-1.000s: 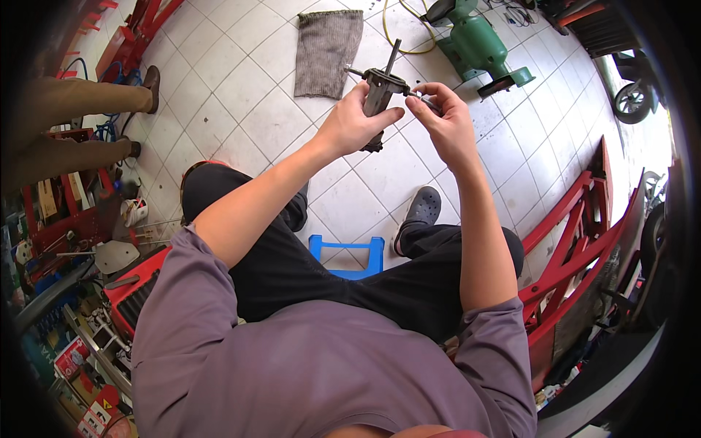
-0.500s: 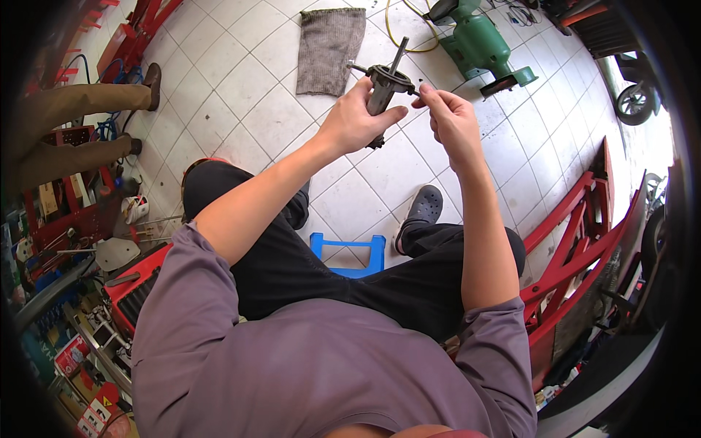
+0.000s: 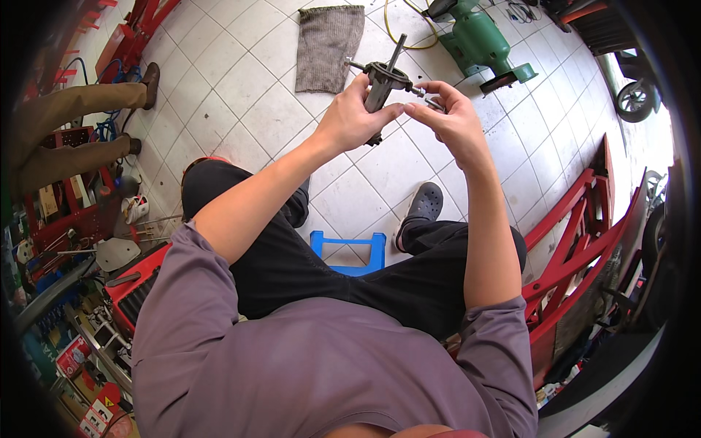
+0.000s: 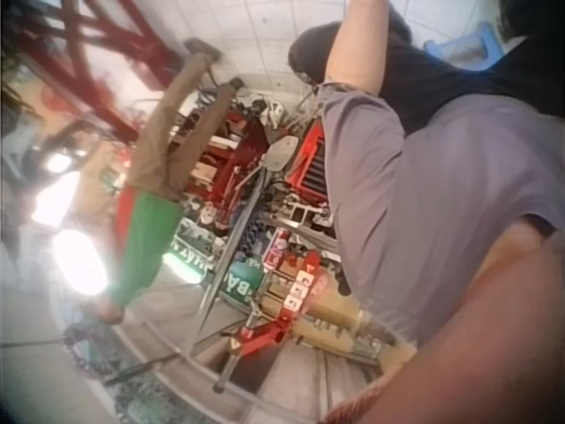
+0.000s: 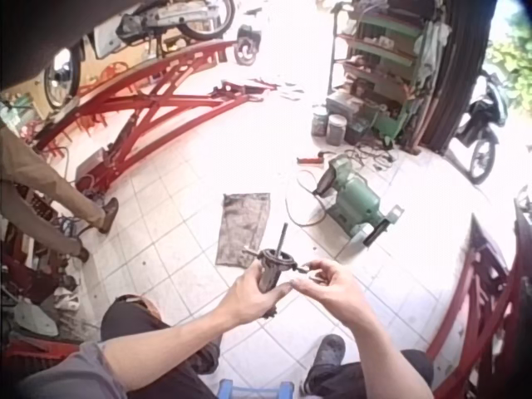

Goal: The person assembles a small mechanical part by hand, inserting a spring and internal components into a metal casing and then fitting the assembly into a larger housing.

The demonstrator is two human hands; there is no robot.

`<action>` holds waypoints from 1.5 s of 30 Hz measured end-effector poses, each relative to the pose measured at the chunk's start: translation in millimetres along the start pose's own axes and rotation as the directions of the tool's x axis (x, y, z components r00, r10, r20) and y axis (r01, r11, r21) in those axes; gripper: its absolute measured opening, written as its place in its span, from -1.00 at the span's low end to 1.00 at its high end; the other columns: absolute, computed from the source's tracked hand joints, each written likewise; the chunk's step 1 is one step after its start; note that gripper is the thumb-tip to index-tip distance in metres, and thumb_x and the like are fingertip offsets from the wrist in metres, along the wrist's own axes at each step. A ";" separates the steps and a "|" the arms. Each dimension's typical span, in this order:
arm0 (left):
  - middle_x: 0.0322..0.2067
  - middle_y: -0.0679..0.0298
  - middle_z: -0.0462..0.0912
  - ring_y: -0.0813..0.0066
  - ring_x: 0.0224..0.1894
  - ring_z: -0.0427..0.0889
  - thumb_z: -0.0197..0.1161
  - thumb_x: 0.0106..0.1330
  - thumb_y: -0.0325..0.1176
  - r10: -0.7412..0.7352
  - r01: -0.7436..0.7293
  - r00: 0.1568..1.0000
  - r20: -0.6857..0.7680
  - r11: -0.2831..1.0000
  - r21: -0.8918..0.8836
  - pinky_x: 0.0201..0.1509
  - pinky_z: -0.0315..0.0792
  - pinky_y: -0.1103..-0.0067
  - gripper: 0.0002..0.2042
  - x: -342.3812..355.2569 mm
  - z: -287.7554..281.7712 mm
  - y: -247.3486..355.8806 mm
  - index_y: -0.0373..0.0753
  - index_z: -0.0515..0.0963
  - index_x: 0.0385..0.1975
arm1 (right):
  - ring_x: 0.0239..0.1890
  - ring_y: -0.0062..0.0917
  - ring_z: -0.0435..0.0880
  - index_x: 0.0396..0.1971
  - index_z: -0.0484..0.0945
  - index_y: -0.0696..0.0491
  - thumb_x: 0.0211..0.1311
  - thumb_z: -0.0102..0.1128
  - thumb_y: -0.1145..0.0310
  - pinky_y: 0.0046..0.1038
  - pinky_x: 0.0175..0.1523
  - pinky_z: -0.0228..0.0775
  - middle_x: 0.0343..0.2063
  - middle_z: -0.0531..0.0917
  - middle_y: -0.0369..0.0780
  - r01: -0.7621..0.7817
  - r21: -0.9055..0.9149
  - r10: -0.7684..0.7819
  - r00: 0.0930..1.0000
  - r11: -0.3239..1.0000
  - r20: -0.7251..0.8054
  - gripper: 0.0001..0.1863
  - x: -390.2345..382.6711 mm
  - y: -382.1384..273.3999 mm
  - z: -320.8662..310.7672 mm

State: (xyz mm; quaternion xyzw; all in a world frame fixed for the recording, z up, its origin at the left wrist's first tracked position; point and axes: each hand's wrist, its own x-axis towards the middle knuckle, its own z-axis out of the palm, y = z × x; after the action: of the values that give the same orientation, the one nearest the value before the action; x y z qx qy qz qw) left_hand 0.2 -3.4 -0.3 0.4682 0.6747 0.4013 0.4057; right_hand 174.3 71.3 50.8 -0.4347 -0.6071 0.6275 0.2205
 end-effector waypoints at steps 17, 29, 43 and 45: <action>-0.40 0.35 0.55 0.66 -0.38 0.51 0.45 0.13 -0.05 -0.042 0.041 0.999 0.025 0.998 0.047 -0.31 0.45 0.64 -0.50 -0.8 -2.5 9.6 -0.29 0.45 -0.15 | -0.60 -0.82 0.24 -0.36 0.65 0.18 0.19 0.32 0.02 -0.64 -0.50 0.00 -0.67 0.38 -0.47 0.013 -0.016 -0.013 1.000 1.000 0.016 -0.56 9.1 21.1 -9.2; -0.43 0.39 0.50 0.68 -0.40 0.48 0.44 0.15 -0.10 -0.017 0.017 1.000 0.009 0.999 -0.051 -0.35 0.42 0.66 -0.55 0.4 -0.6 3.8 -0.28 0.44 -0.17 | -0.62 -0.84 0.17 -0.31 0.63 0.18 0.28 0.22 0.01 -0.66 -0.50 -0.06 -0.71 0.31 -0.51 0.004 -0.009 -0.004 1.000 1.000 -0.014 -0.55 2.9 11.1 -1.6; -0.45 0.20 0.61 0.51 -0.46 0.61 0.41 0.07 0.07 0.042 -0.042 0.999 -0.020 0.999 -0.015 -0.39 0.49 0.57 -0.44 3.8 0.3 -4.3 -0.27 0.44 -0.15 | -0.63 -0.80 0.17 -0.45 0.67 0.18 0.19 0.29 -0.04 -0.60 -0.49 -0.04 -0.75 0.27 -0.51 -0.057 0.001 0.057 0.998 0.998 0.015 -0.52 5.3 12.1 -4.9; -0.44 0.20 0.61 0.50 -0.46 0.61 0.41 0.07 0.07 0.028 -0.028 1.000 -0.008 1.000 -0.006 -0.38 0.49 0.56 -0.43 3.7 -0.1 -3.3 -0.28 0.44 -0.13 | -0.64 -0.81 0.16 -0.50 0.66 0.17 0.22 0.29 -0.02 -0.61 -0.51 -0.06 -0.75 0.28 -0.50 -0.071 0.046 0.073 0.996 0.996 -0.053 -0.52 7.6 10.8 -7.5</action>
State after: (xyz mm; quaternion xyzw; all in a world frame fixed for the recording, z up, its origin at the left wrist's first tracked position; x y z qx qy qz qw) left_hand -1.8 -0.6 -3.9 0.4747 0.6683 0.4110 0.3989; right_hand 179.1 79.9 39.2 -0.4683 -0.5709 0.6362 0.2238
